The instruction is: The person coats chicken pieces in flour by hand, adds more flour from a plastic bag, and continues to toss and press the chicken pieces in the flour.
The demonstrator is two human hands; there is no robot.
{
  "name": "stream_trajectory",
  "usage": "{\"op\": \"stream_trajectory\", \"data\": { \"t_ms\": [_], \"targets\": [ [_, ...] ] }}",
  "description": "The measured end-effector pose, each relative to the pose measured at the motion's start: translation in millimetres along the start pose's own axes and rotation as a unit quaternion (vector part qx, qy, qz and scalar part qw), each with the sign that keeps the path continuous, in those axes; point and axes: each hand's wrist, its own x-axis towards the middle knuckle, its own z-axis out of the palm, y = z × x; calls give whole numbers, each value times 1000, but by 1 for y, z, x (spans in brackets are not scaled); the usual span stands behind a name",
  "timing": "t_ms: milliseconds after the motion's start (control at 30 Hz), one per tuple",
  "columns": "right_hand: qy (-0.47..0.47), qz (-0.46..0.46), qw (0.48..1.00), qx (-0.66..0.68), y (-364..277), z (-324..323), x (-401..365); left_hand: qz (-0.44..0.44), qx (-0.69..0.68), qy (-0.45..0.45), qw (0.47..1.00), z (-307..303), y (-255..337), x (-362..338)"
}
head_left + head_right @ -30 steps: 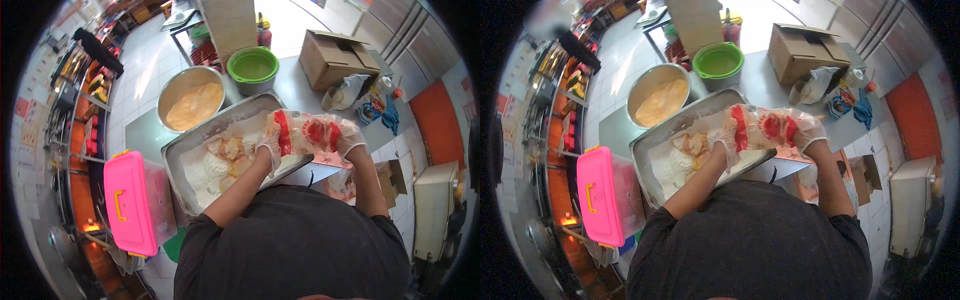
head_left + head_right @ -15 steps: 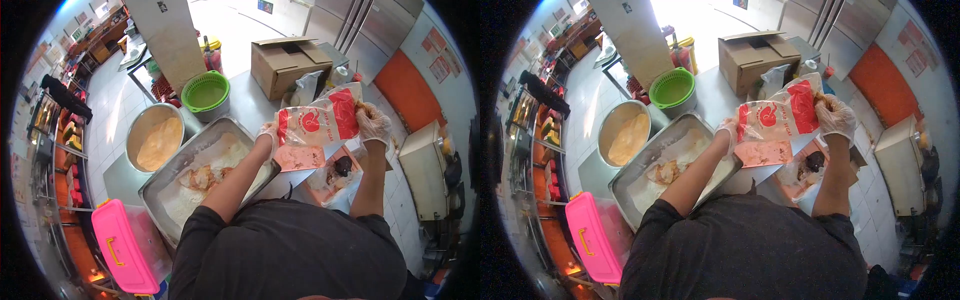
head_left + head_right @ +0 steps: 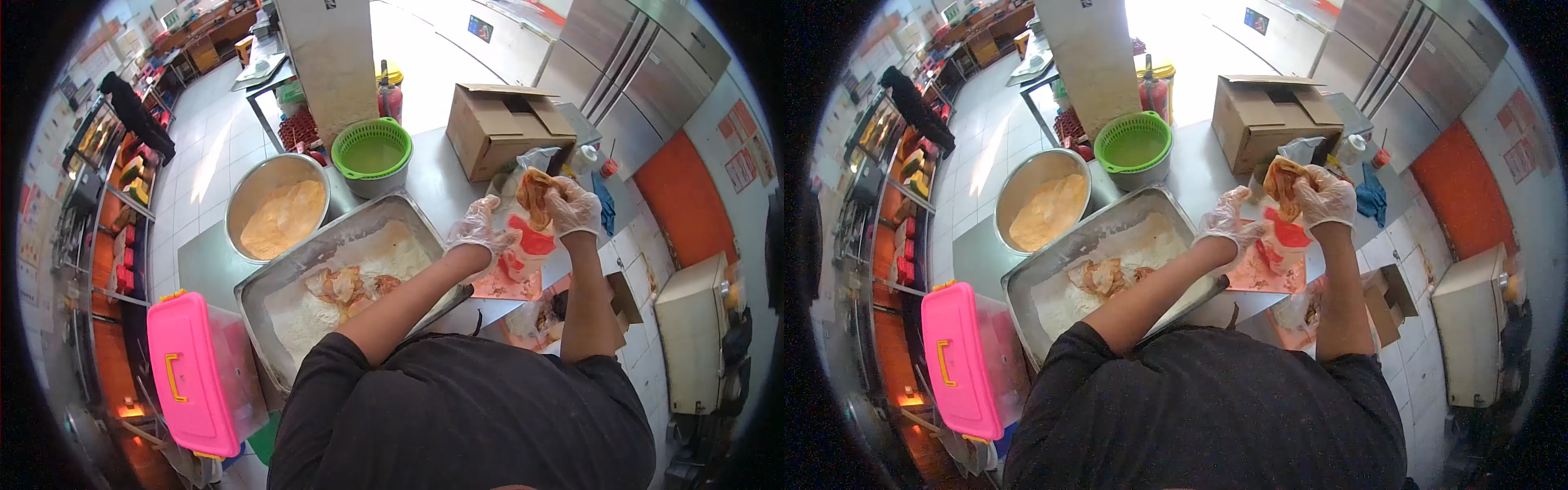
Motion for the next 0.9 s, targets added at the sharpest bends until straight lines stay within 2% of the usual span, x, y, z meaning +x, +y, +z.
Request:
{"op": "stream_trajectory", "data": {
  "t_ms": [33,100,167,233,267,333,367,400,433,467,500,567,633,700,767,833,900],
  "targets": [
    [-19,-9,999,31,0,3,1,4,0,25,1000,5,-10,-1],
    [-53,-19,994,93,1,9,0,-67,-137,-22,988,13,-29,-1],
    [-133,11,979,151,-19,18,-11,-86,-227,-32,970,1,-20,-6],
    [-199,20,961,189,-24,33,-20,-139,-398,-29,906,-33,7,-21],
    [-242,0,959,148,-35,38,-24,-165,-477,-26,863,-48,12,-28],
    [-330,-41,941,66,-61,43,-32,-157,-495,-21,855,-63,0,-38],
    [-320,-27,939,126,-58,58,-40,-154,-503,-16,851,-68,-5,-44],
    [-309,-14,933,185,-49,78,-48,-178,-456,31,872,-74,-4,-49],
    [-297,-1,923,245,-52,93,-56,-195,-465,72,861,-83,-2,-57],
    [-292,115,885,344,-59,108,-67,-210,-473,115,848,-95,1,-65],
    [-273,89,904,318,-67,121,-79,-224,-480,157,834,-104,0,-72],
    [-230,35,936,262,-80,144,-103,-187,-488,231,821,-105,-18,-81],
    [-263,23,938,223,-88,156,-113,-184,-482,267,814,-112,-14,-93],
    [-273,11,944,183,-74,178,-117,-199,-453,212,843,-123,-17,-109],
    [-288,-64,947,128,-90,168,-111,-209,-415,179,867,-131,-32,-122],
    [-319,-135,932,110,-88,173,-105,-251,-417,145,862,-137,-37,-121],
    [-323,-101,931,138,-92,176,-106,-259,-417,126,862,-136,-48,-126]
  ]
}}
